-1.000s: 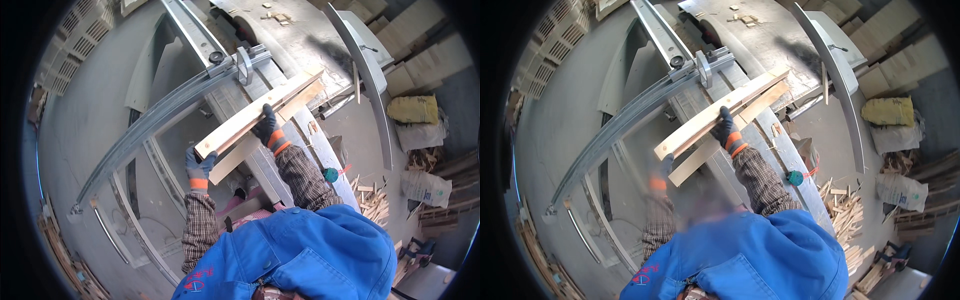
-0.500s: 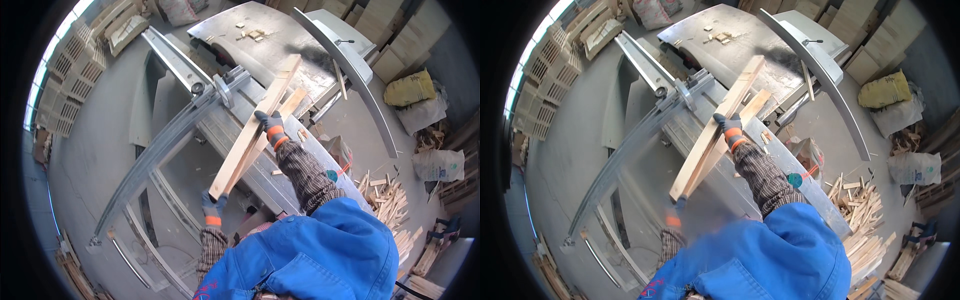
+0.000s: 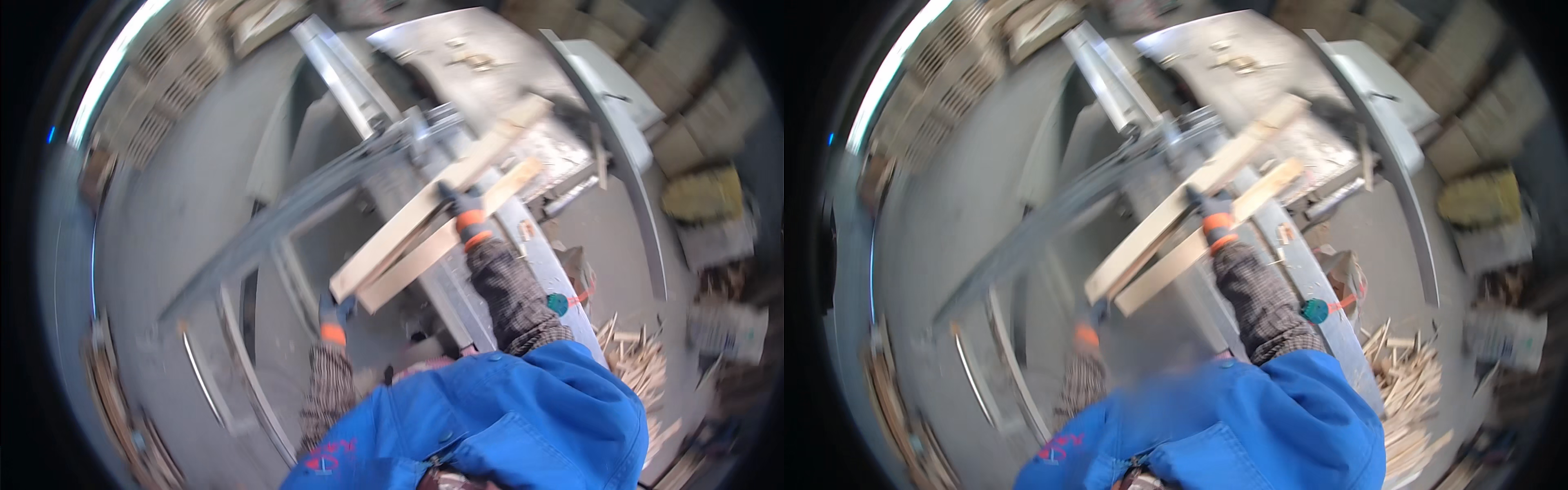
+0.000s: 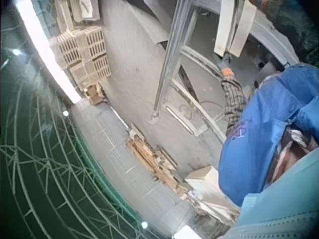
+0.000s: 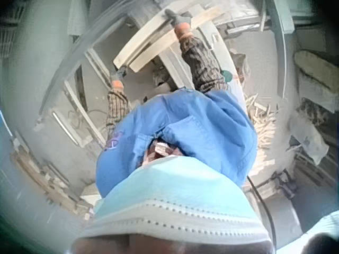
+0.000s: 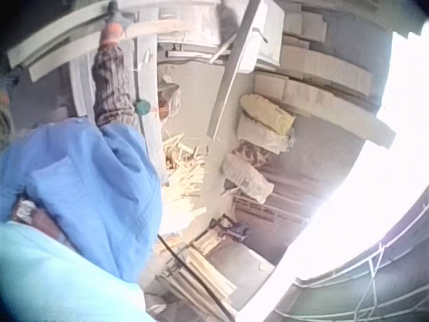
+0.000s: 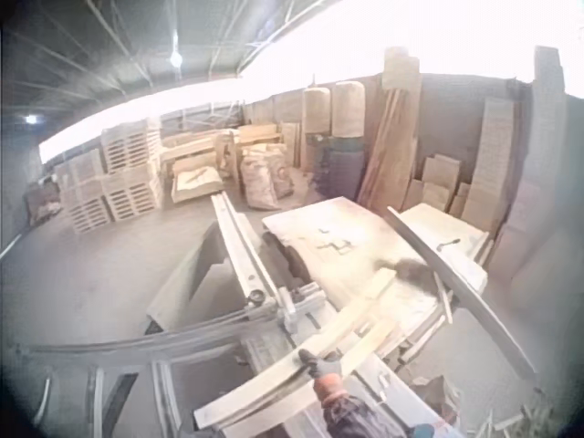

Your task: The person uses a table saw to cut wooden planks into smaller pieces. They repeatedly position planks against the fence, push them through the blade, and collect the cut pieces, stacking them on a nearby table.

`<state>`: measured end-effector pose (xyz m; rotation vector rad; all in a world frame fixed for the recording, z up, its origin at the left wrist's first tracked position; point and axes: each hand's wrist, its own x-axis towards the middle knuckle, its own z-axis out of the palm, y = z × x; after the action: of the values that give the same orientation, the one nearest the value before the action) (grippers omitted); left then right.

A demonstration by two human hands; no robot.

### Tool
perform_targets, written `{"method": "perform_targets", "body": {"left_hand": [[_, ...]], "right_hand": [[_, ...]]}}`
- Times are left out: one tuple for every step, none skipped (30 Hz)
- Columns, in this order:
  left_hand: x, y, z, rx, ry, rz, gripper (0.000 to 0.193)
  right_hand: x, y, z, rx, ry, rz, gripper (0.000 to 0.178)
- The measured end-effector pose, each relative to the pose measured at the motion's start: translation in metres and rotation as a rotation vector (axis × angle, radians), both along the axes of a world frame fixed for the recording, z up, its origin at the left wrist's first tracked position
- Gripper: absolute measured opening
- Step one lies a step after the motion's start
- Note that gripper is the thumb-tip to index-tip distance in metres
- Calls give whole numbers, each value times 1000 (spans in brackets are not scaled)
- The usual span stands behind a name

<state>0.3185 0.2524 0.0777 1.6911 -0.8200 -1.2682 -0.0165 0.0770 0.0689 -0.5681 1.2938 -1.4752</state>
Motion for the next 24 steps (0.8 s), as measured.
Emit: {"method": "perform_targets", "body": {"left_hand": [[2, -11, 13, 68, -15, 31, 41], [2, -9, 31, -73, 112, 57, 42], [8, -11, 35, -125, 107, 90, 45], [12, -19, 39, -144, 168, 69, 50], [15, -24, 42, -171, 229, 40, 54], [12, -31, 40, -245, 191, 62, 58], [7, -37, 37, -317, 153, 81, 63], [4, -41, 37, -316, 183, 78, 67], [3, -42, 32, -366, 205, 106, 67], [1, -43, 27, -416, 224, 134, 66], [-5, -50, 25, -468, 250, 144, 66], [-14, -56, 35, -539, 259, 133, 62], [-11, -70, 40, -542, 178, -36, 57], [-14, -76, 42, -536, 232, -29, 47], [-23, -83, 41, -527, 280, -21, 37], [-31, -87, 37, -494, 256, 67, 33], [-39, -92, 30, -461, 234, 147, 29], [-46, -98, 19, -426, 215, 219, 25], [-43, -102, 2, -306, 405, 334, 23], [-34, -107, -23, -179, 593, 440, 21], [-21, -112, -38, -41, 781, 532, 19], [-20, -122, -36, -20, 764, 577, 18], [-16, -128, -34, -1, 742, 624, 17], [-3, -127, -44, 14, 725, 640, 17]], "right_hand": [[-12, -6, -19, 72, 73, 31, 50], [6, 5, -4, 30, -197, -79, 41], [14, 11, 9, 76, -202, -80, 33], [7, 12, 5, 158, -190, -44, 32], [7, 13, 1, 239, -177, -5, 32], [2, 7, -9, 279, -207, -3, 34], [1, 4, -17, 320, -235, -8, 37], [2, 1, -16, 294, -227, -9, 38], [7, 1, -9, 269, -221, -14, 39], [13, -2, -1, 277, -246, -45, 38], [7, -10, -6, 248, -288, -44, 38], [0, -16, -6, 268, -276, -22, 37], [-6, -22, -6, 289, -266, -2, 37], [-7, -28, -12, 224, -283, -18, 37], [-3, -31, -11, 214, -284, 2, 38], [0, -33, -10, 203, -287, 20, 38], [3, -35, -8, 190, -289, 32, 38], [7, -34, -6, 154, -290, 110, 43], [18, -35, -7, 193, -328, 100, 35], [15, -33, -8, 328, -285, 277, 33], [10, -30, -10, 460, -240, 441, 34], [-12, -41, -23, 532, -330, 657, 37], [-33, -51, -37, 597, -424, 879, 41], [-12, -42, -14, 573, 252, 591, 48]]}}
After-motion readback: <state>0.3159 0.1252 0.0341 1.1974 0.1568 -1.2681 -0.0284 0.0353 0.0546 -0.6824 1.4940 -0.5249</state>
